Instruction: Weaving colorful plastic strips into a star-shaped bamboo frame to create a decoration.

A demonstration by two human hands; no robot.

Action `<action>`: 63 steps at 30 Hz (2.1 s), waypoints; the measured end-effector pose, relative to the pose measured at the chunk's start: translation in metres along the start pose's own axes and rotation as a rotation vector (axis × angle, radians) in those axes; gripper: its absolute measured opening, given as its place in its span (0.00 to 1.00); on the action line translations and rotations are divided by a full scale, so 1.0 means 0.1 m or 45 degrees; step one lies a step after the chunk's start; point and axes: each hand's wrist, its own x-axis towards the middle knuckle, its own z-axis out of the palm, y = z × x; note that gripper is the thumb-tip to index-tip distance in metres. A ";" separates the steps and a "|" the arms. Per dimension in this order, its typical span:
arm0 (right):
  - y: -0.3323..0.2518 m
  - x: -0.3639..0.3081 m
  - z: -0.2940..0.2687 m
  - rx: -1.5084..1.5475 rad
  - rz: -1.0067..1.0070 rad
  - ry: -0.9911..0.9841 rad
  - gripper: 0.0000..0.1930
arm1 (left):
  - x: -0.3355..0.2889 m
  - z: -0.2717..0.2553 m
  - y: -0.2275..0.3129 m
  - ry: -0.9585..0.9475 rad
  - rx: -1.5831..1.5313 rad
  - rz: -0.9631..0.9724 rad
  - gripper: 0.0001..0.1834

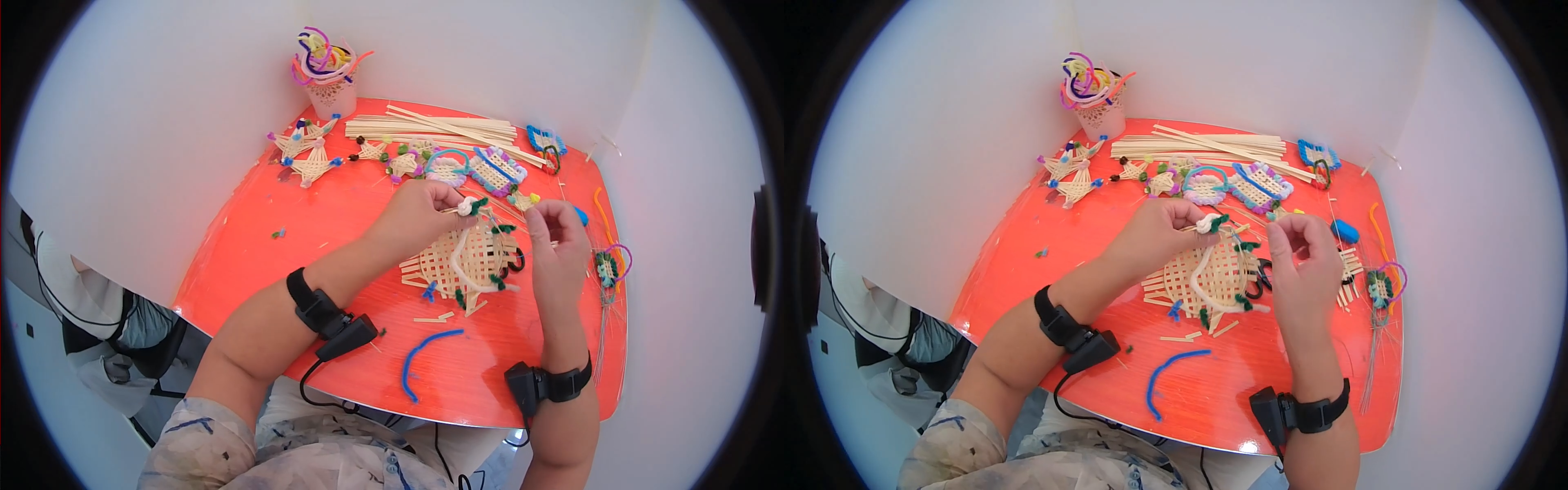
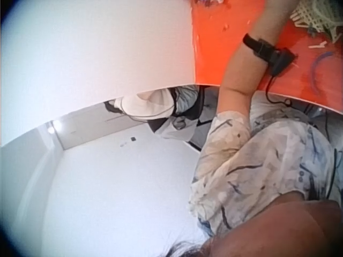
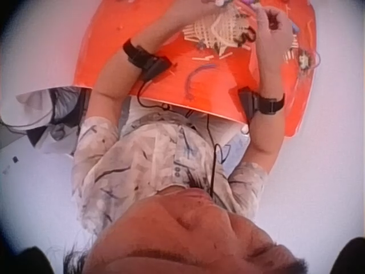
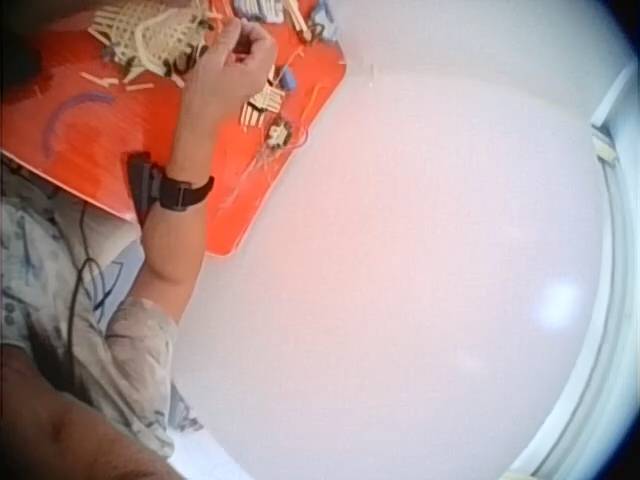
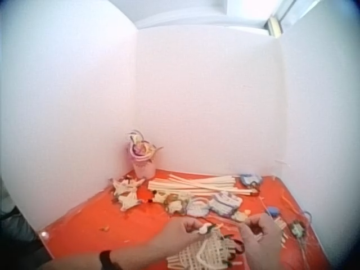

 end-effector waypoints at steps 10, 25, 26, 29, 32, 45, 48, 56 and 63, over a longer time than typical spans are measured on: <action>-0.24 -0.32 0.22 -1.151 -0.661 -0.351 0.15 | 0.03 0.00 -0.17 0.219 0.218 0.153 0.12; -0.23 -0.37 0.33 -1.004 -0.834 -0.455 0.11 | 0.00 0.01 -0.14 0.316 0.337 0.205 0.12; -0.22 -0.36 0.33 -1.004 -0.834 -0.457 0.11 | 0.00 0.01 -0.14 0.314 0.334 0.198 0.12; -0.18 -0.36 0.33 -0.968 -0.859 -0.528 0.12 | -0.02 0.02 -0.09 0.263 0.320 0.158 0.13; -0.17 -0.30 0.30 -0.829 -0.912 -0.581 0.12 | -0.04 0.00 -0.09 0.251 0.338 0.210 0.12; -0.23 -0.21 0.16 -0.368 -0.442 -0.298 0.04 | 0.02 -0.07 -0.09 0.167 0.370 0.140 0.12; -0.24 -0.16 0.07 -0.453 -0.631 -0.378 0.05 | 0.00 -0.08 -0.03 0.043 0.490 0.020 0.13; -0.32 -0.10 -0.02 -0.786 -0.749 -0.576 0.12 | -0.04 -0.01 -0.02 -0.214 0.638 -0.173 0.12; -0.20 -0.11 0.05 -0.703 -0.948 -0.538 0.09 | -0.14 0.10 0.05 -0.430 0.677 -0.115 0.13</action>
